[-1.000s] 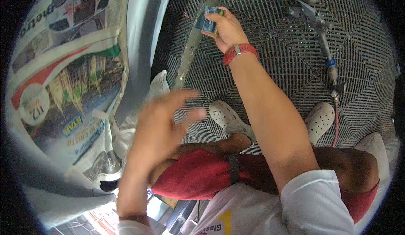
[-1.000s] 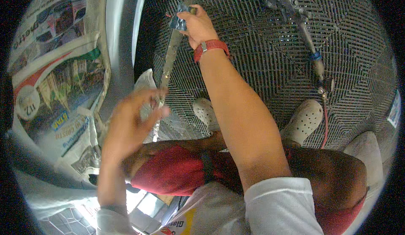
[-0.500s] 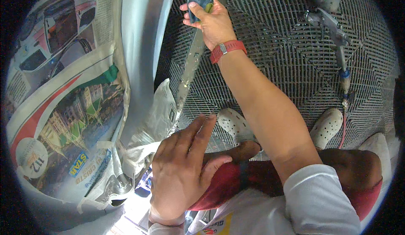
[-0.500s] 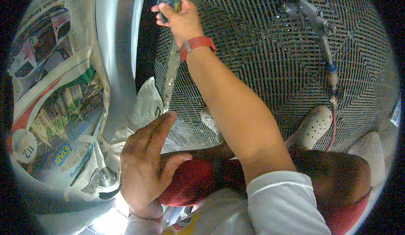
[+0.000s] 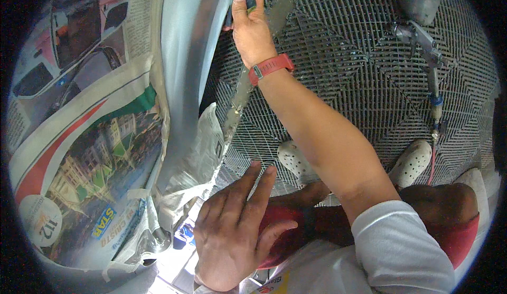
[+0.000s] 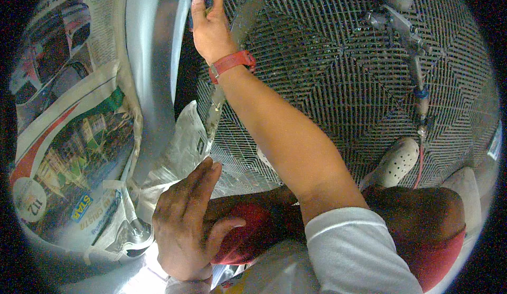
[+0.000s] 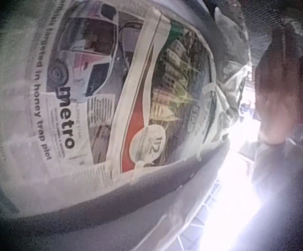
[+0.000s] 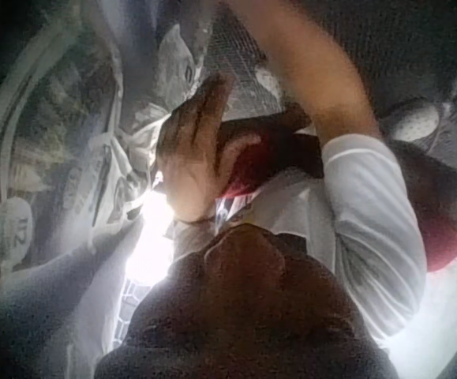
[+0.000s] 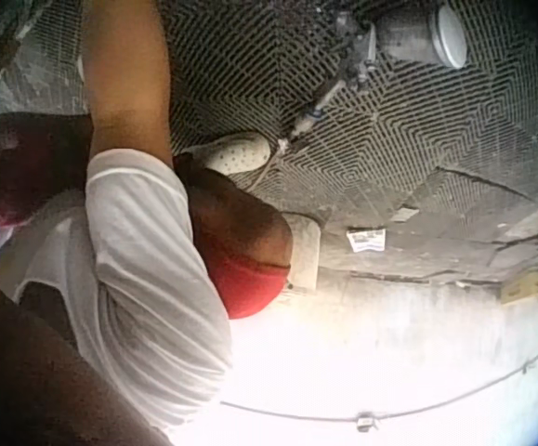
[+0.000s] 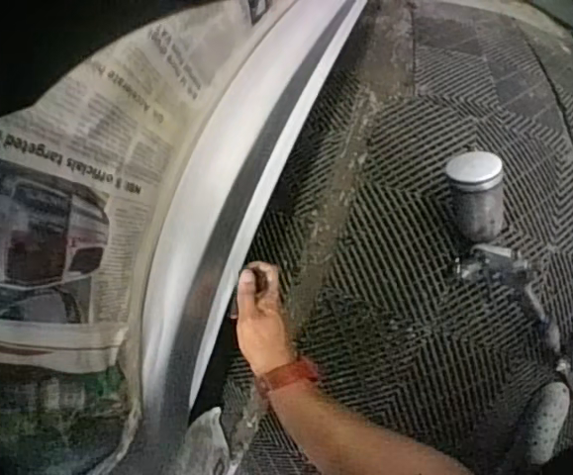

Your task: The person sands a curved car part with a sanding block and then sprays it with a paint gun. They repeat this process multiple times, alternating between sanding and spraying different sections of the part.

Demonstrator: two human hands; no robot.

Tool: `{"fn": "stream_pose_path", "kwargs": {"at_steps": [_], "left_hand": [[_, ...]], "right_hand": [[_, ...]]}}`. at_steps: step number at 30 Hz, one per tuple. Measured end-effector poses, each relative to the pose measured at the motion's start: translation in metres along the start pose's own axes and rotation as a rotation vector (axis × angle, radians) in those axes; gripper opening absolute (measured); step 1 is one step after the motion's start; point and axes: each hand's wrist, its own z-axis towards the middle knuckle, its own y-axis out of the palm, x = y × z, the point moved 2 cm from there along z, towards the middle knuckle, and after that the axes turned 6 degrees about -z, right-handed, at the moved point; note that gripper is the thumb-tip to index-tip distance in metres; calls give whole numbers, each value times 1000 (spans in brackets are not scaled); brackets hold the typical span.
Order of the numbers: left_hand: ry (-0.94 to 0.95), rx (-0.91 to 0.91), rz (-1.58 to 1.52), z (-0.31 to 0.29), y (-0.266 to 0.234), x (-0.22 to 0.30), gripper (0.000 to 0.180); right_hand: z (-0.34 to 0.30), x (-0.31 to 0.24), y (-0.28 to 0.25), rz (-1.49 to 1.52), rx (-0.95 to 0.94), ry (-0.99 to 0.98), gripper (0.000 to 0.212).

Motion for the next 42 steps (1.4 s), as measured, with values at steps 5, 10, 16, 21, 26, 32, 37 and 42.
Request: {"fn": "stream_pose_path", "kwargs": {"at_steps": [5, 10, 16, 21, 26, 32, 37, 42], "left_hand": [[-20, 12, 57, 1, -1, 5, 81], [-16, -1, 52, 2, -1, 4, 82], [12, 4, 43, 6, -2, 5, 83], [24, -14, 56, 7, -4, 8, 82], [42, 7, 58, 8, -5, 10, 80], [35, -4, 54, 8, -4, 11, 81], [28, -15, 69, 15, -7, 14, 81], [62, 16, 62, 6, -3, 10, 81]], "right_hand": [[-28, 9, 9, -141, 8, 54, 41], [-13, 5, 11, -147, 58, 57, 40], [-27, 17, 11, -135, 48, 45, 40], [-1, 2, 7, -150, 112, -47, 44], [-35, 13, 15, -142, 9, 40, 46], [-12, 2, 8, -269, 84, -10, 48], [-24, 23, 12, -240, 51, -24, 52], [8, -2, 7, -256, 137, -129, 47]]}}
